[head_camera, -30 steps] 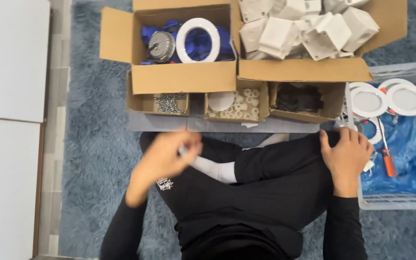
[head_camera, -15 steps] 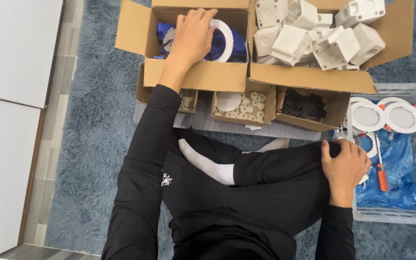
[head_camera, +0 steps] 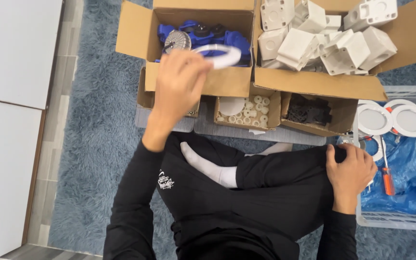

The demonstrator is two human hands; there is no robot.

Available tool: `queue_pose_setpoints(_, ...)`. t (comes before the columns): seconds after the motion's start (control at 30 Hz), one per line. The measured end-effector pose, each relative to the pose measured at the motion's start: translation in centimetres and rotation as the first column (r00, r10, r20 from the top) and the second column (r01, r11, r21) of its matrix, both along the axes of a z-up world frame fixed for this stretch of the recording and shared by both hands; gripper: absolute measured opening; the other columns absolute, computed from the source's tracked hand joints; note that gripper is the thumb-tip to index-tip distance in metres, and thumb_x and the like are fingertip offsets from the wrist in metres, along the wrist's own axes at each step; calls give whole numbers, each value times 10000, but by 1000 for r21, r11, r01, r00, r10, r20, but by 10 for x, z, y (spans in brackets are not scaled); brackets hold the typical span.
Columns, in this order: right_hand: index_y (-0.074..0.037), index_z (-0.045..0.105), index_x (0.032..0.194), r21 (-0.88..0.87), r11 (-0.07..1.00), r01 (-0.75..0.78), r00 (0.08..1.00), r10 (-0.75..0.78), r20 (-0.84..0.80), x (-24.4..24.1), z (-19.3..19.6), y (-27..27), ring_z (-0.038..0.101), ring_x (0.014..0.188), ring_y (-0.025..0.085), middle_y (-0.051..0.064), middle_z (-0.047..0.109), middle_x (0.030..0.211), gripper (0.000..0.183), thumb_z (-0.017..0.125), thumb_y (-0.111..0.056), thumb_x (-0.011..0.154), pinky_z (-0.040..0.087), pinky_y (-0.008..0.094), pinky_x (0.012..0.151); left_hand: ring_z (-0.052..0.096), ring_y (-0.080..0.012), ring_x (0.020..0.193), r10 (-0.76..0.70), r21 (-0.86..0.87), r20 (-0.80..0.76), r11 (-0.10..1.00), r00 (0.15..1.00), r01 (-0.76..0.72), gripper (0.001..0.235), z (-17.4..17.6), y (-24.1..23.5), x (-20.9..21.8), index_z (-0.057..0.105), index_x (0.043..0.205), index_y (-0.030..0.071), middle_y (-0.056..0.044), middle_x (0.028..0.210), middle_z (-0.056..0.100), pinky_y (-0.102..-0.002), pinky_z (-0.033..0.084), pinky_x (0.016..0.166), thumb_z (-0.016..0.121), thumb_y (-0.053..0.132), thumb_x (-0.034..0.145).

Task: Inspecting LED downlights and using a screwdriver to service a small blue battery or electronic component.

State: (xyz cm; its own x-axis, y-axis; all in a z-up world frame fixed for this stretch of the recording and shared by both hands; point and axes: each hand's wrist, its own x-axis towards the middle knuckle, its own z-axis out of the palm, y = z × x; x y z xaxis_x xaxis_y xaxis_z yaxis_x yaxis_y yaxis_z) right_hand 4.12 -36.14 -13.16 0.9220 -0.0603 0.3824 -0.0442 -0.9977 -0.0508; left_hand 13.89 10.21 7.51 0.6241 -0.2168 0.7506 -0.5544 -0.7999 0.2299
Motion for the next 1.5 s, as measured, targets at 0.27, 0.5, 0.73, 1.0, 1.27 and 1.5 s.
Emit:
queue_pose_setpoints(0.27, -118, 834, 1176, -25, 999, -28, 1000, 28, 13, 4, 2, 2, 678, 1204, 279, 49, 805, 1184, 249, 834, -359, 1113, 449, 407, 1133, 712, -226, 1125, 38, -32, -145, 999, 989, -43, 216, -46, -1, -64, 799, 960, 87, 10, 1091, 714, -405, 509, 1013, 893, -60, 832)
queue_pose_setpoints(0.5, -126, 833, 1170, -39, 999, -19, 1000, 19, 15, 3, -2, 1, 684, 1201, 278, 41, 803, 1146, 260, 844, -384, 1136, 446, 399, 1129, 690, -221, 1121, 11, -1, -235, 1000, 972, -12, 187, -60, -3, -77, 795, 987, 63, -18, 1141, 731, -397, 489, 1041, 874, -38, 850)
queue_pose_setpoints(0.73, -122, 831, 1176, -34, 999, -27, 1000, 27, 2, 3, -3, -1, 672, 1213, 279, 39, 800, 1170, 273, 827, -395, 1158, 439, 405, 1134, 672, -246, 1188, -44, 33, -256, 998, 966, 54, 195, -42, -24, -86, 787, 1040, 67, -49, 1184, 710, -423, 482, 1048, 871, 19, 870)
queue_pose_setpoints(1.0, -102, 842, 1184, -17, 999, -35, 999, 35, 26, 2, -1, -1, 675, 1218, 284, 59, 814, 1197, 281, 773, -372, 1221, 441, 408, 1139, 506, -485, 1490, -139, 59, -440, 981, 887, 183, 813, -56, -105, -75, 608, 1365, -104, -321, 1544, 496, -511, 464, 1192, 690, 615, 995)
queue_pose_setpoints(1.27, -85, 841, 1197, 40, 998, -41, 999, 40, 33, 0, -2, -3, 682, 1224, 299, 79, 814, 1228, 263, 741, -327, 1225, 440, 429, 1139, 615, -470, 908, 180, 219, -603, 974, 777, -56, 1028, -115, -137, -36, 775, 982, -134, -354, 1080, 634, -542, 518, 885, 516, 860, 926)
queue_pose_setpoints(1.5, -69, 843, 1200, 65, 997, -42, 999, 41, 11, 1, -2, -4, 670, 1246, 305, 91, 810, 1237, 289, 731, -333, 1233, 418, 436, 1154, 636, -469, 726, 247, 304, -637, 951, 730, -56, 1152, -127, -135, -28, 816, 799, -93, -368, 834, 684, -568, 535, 786, 411, 984, 851)
